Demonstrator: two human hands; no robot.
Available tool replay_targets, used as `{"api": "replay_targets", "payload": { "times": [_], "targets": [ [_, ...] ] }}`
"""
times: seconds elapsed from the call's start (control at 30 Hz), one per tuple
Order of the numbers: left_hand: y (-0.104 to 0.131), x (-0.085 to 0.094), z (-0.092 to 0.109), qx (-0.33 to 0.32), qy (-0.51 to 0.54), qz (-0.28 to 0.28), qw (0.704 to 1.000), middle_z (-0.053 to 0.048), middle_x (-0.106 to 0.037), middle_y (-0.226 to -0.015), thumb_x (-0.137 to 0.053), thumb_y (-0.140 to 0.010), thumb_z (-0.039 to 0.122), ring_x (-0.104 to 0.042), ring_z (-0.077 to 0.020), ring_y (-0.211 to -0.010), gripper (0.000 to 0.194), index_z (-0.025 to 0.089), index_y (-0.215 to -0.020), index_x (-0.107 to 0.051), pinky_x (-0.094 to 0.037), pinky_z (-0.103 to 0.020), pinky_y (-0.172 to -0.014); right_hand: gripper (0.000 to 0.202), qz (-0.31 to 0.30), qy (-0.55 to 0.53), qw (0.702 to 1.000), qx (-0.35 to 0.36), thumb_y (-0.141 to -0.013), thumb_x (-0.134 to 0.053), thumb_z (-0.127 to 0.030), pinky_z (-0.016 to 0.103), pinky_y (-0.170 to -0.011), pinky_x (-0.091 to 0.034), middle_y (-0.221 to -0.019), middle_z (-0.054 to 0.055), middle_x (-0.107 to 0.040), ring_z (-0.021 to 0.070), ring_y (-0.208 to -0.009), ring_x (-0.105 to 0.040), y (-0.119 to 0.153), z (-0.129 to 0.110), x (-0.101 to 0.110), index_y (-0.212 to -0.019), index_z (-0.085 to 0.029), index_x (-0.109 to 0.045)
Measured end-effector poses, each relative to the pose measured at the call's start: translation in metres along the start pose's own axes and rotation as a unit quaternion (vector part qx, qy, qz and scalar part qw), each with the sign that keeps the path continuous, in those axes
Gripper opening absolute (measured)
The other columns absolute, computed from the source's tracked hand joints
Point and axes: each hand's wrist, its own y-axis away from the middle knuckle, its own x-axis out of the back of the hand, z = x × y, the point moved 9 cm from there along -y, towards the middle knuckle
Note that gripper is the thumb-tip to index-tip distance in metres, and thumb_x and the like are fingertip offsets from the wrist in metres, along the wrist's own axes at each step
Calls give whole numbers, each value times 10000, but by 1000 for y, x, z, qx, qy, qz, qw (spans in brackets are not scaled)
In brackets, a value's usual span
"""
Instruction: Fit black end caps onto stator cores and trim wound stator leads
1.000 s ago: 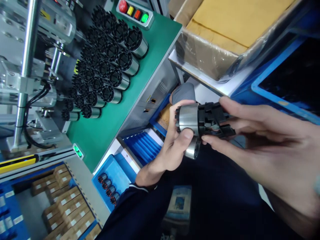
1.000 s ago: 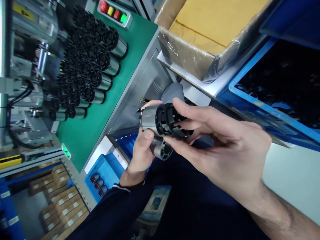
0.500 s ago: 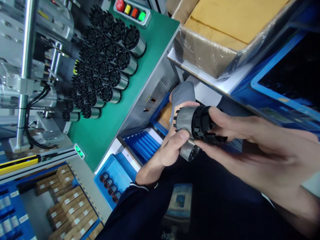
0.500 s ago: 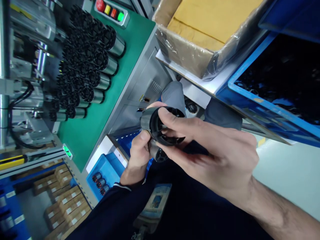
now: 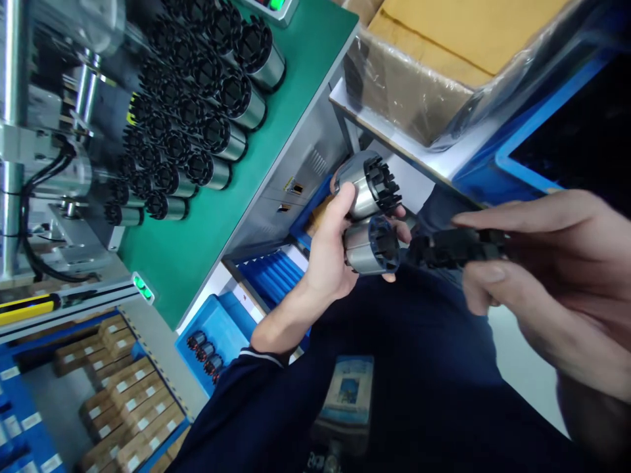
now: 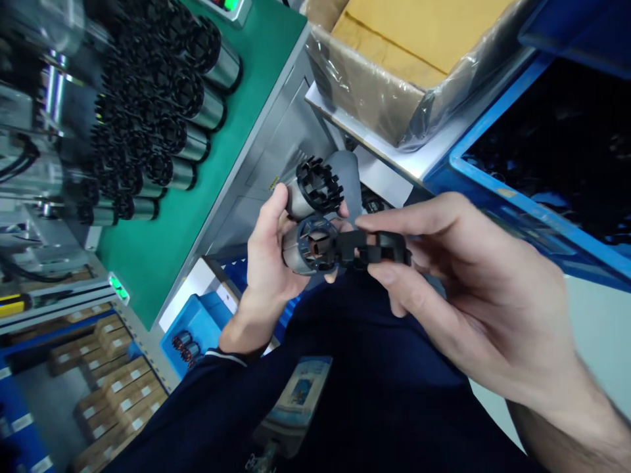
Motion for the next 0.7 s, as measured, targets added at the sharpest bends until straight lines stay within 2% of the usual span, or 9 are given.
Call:
{"api": "replay_targets", "payload": {
  "times": [0.07, 0.17, 0.27, 0.37, 0.47, 0.57, 0.63, 0.7],
  "targets": [
    [-1, 4, 1, -23, -12, 21, 999, -179, -904, -1289, -596, -1090, 936, -834, -482, -1380, 826, 233, -1469, -811, -780, -584, -1008, 529, -10, 42, 999, 26, -1045, -881, -175, 263, -471, -579, -1195, 47, -824, 83, -599, -705, -1, 1, -3, -1525, -397, -886],
    [0, 2, 7, -65, -19, 52, 996, -159, -897, -1296, -688, -1042, 955, -806, -484, -1435, 832, 255, -1477, -798, -757, -596, -1073, 558, 18, 69, 997, 38, -1041, -886, -153, 242, -504, -622, -1201, 33, -865, 90, -610, -731, -3, 10, -8, -1536, -411, -879],
    [1, -9, 18, -95, -17, 57, 994, -131, -876, -1376, -751, -1022, 933, -743, -460, -1550, 753, 264, -1365, -797, -735, -568, -1142, 458, 53, 10, 998, 25, -997, -920, -102, 231, -541, -687, -1272, 29, -918, 134, -677, -815, -2, 21, -17, -1363, -376, -936],
    [2, -19, 27, -103, -11, 60, 993, -116, -866, -1383, -687, -1079, 908, -739, -456, -1569, 701, 228, -1224, -774, -733, -553, -1151, 414, 79, -41, 995, 36, -976, -904, -58, 236, -608, -735, -1304, 68, -925, 204, -869, -892, 0, 24, -24, -1276, -340, -951],
    [1, -23, 29, -82, -14, 72, 994, -100, -888, -1250, -531, -1151, 904, -823, -421, -1451, 730, 221, -1171, -788, -762, -540, -1086, 420, 78, -71, 994, 38, -990, -908, -135, 255, -570, -722, -1339, 89, -916, 201, -802, -867, 0, 27, -26, -1357, -336, -941],
    [0, -22, 30, -83, -24, 86, 993, -70, -885, -1137, -398, -1160, 943, -872, -389, -1350, 796, 263, -1078, -805, -777, -512, -1011, 623, 62, -95, 993, 33, -855, -1038, -170, 303, -556, -735, -1400, 87, -892, 211, -763, -836, 2, 33, -25, -1434, -368, -922],
    [-1, -21, 28, -76, -31, 88, 993, -63, -873, -1085, -354, -1140, 977, -876, -395, -1335, 833, 283, -1042, -804, -775, -516, -992, 800, 56, -91, 994, 24, -738, -1095, -115, 347, -598, -769, -1437, 83, -872, 261, -868, -861, 4, 36, -24, -1463, -399, -912],
    [0, -22, 25, -72, -32, 78, 994, -89, -872, -1080, -370, -1119, 995, -860, -423, -1358, 848, 274, -1021, -804, -770, -537, -1008, 866, 56, -77, 995, 30, -691, -1104, -82, 388, -688, -807, -1442, 85, -863, 322, -1036, -878, 7, 36, -23, -1475, -398, -913]
  ]
}}
